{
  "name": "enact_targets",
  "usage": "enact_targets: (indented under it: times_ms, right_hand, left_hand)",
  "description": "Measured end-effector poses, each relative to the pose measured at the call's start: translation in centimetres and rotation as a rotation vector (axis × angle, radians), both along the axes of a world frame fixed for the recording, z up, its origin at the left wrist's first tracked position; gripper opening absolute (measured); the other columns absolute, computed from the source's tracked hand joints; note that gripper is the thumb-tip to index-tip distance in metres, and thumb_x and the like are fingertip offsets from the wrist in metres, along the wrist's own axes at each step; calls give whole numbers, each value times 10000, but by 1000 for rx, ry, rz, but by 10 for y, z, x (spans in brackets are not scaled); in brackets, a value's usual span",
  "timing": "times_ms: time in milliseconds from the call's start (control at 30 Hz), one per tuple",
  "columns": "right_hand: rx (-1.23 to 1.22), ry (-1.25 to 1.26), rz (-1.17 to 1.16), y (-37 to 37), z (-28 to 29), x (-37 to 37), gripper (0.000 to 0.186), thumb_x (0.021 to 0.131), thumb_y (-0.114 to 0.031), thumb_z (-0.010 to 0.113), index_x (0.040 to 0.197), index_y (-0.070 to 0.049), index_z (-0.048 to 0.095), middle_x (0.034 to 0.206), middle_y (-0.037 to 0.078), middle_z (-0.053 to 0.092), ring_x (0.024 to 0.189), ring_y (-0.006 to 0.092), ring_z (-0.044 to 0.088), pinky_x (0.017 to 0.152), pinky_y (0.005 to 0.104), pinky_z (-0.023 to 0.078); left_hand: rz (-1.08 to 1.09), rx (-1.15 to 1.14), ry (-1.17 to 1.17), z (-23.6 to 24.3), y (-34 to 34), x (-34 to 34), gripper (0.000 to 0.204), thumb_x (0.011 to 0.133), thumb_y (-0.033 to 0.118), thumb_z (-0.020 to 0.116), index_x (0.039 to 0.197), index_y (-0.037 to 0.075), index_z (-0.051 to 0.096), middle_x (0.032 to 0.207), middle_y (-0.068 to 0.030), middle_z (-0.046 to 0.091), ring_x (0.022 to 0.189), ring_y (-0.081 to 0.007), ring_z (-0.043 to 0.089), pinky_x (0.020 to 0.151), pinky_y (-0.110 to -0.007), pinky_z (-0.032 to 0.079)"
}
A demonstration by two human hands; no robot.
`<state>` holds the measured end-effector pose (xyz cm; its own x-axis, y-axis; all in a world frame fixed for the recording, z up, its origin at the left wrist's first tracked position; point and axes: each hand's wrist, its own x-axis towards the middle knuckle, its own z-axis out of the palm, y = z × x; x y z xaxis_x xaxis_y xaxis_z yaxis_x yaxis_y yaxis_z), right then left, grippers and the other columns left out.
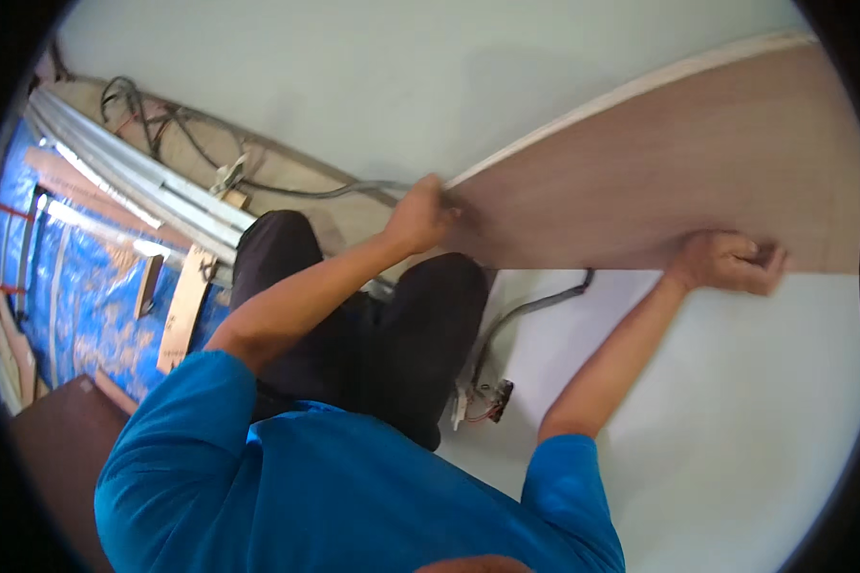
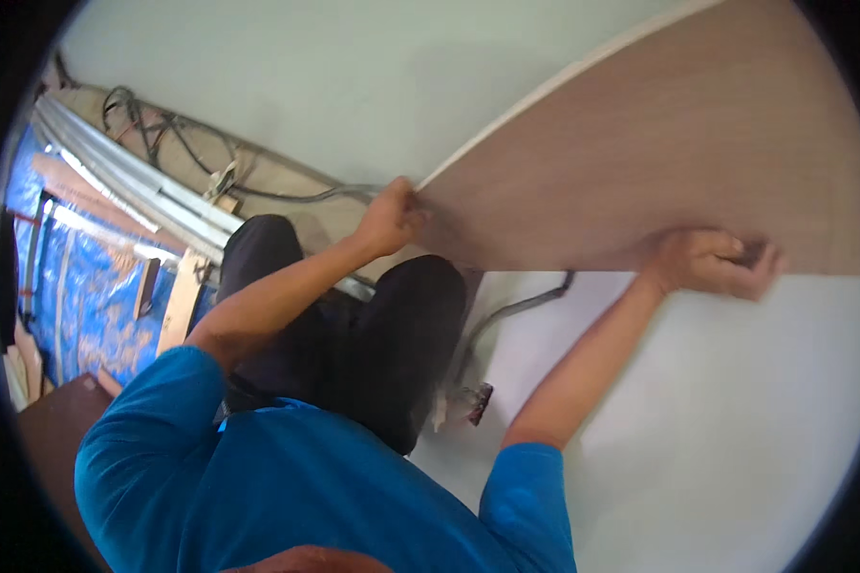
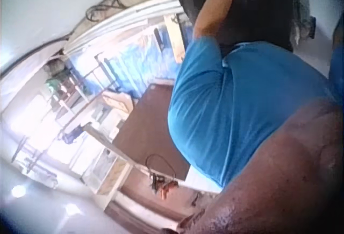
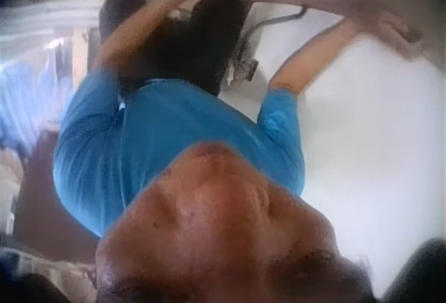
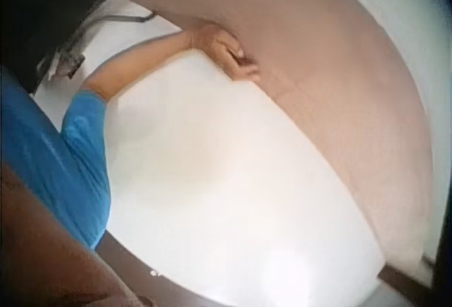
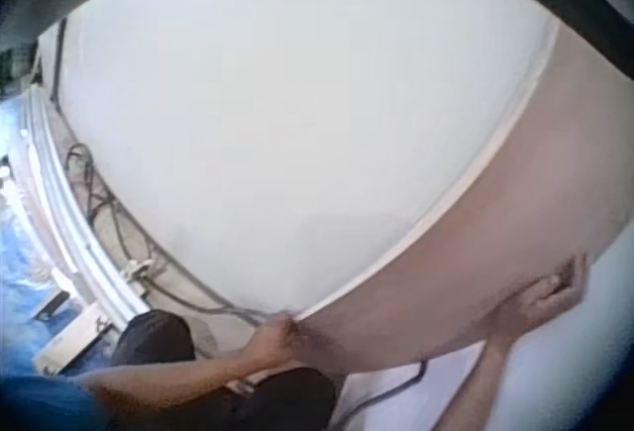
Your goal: The person aligns and installs thin wooden panels and trim pieces onto a wall, pressing the panels into place and fitting thin strips of wood into gaps by hand.
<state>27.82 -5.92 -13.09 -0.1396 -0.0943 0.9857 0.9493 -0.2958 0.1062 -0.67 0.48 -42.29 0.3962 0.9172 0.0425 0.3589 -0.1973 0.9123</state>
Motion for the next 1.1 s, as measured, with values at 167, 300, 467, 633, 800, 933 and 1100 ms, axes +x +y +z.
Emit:
enact_targets:
  times_ms: [167, 300, 467, 633, 800, 933, 1100]
  right_hand:
    - [-20, 63, -45, -9, -4, 15, 322, 976, -96, 403, 1257, 30, 495, 1345, 230, 434, 1221, 382, 467, 1056, 532, 407]
    - [-83, 47, 15, -6, -7, 10, 333, 1032, -159, 379, 1288, 48, 426, 1425, 226, 339, 1270, 347, 423, 1057, 522, 416]
    - [-225, 106, -13, -17, -6, 24, 353, 1039, -142, 347, 1323, 67, 332, 1458, 240, 231, 1311, 338, 383, 1050, 509, 436]
    - [-434, 735, 91, -36, 31, -34, 484, 1019, -142, 477, 1373, 100, 254, 1428, 281, 314, 1320, 417, 398, 1103, 556, 358]
    - [-749, 726, -64, -55, 66, -64, 732, 1042, -312, 560, 1494, 151, 217, 1518, 298, 231, 1362, 408, 383, 1153, 531, 317]
    - [-820, 1035, 32, -67, 124, -75, 814, 1047, -404, 537, 1548, 92, 130, 1526, 258, 246, 1392, 396, 357, 1170, 518, 302]
    - [-186, 2016, 798, -78, 196, -77, 1036, 937, -760, 478, 1628, -98, 82, 1668, 116, 130, 1536, 349, 176, 1218, 583, 205]
  left_hand:
    - [-120, -90, 27, -19, 14, 11, 497, 776, 214, 756, 1128, -12, 489, 1118, -279, 589, 1090, -456, 586, 921, -522, 475]
    - [-99, -178, 101, 7, 25, 7, 549, 754, 223, 774, 1148, -23, 481, 1097, -291, 614, 1101, -455, 609, 921, -515, 494]
    - [-311, -333, 315, -3, 43, 18, 565, 765, 276, 793, 1180, -42, 577, 1070, -290, 690, 1065, -441, 667, 905, -499, 532]
    - [-206, -295, 362, -19, -24, -20, 434, 903, 339, 630, 1206, 32, 671, 1205, -232, 664, 1111, -444, 627, 968, -507, 506]
    - [-1005, 196, 836, 10, -103, -91, 255, 871, 187, 583, 887, 44, 793, 970, -212, 748, 959, -415, 720, 892, -510, 572]
    - [-941, 256, 670, 86, -141, -141, 142, 795, 185, 687, 819, 77, 778, 908, -152, 763, 845, -287, 745, 730, -466, 604]
    - [-575, -666, 415, 222, -126, -201, 248, 929, 274, 672, 958, 37, 739, 924, -129, 750, 729, -226, 734, 660, -376, 602]
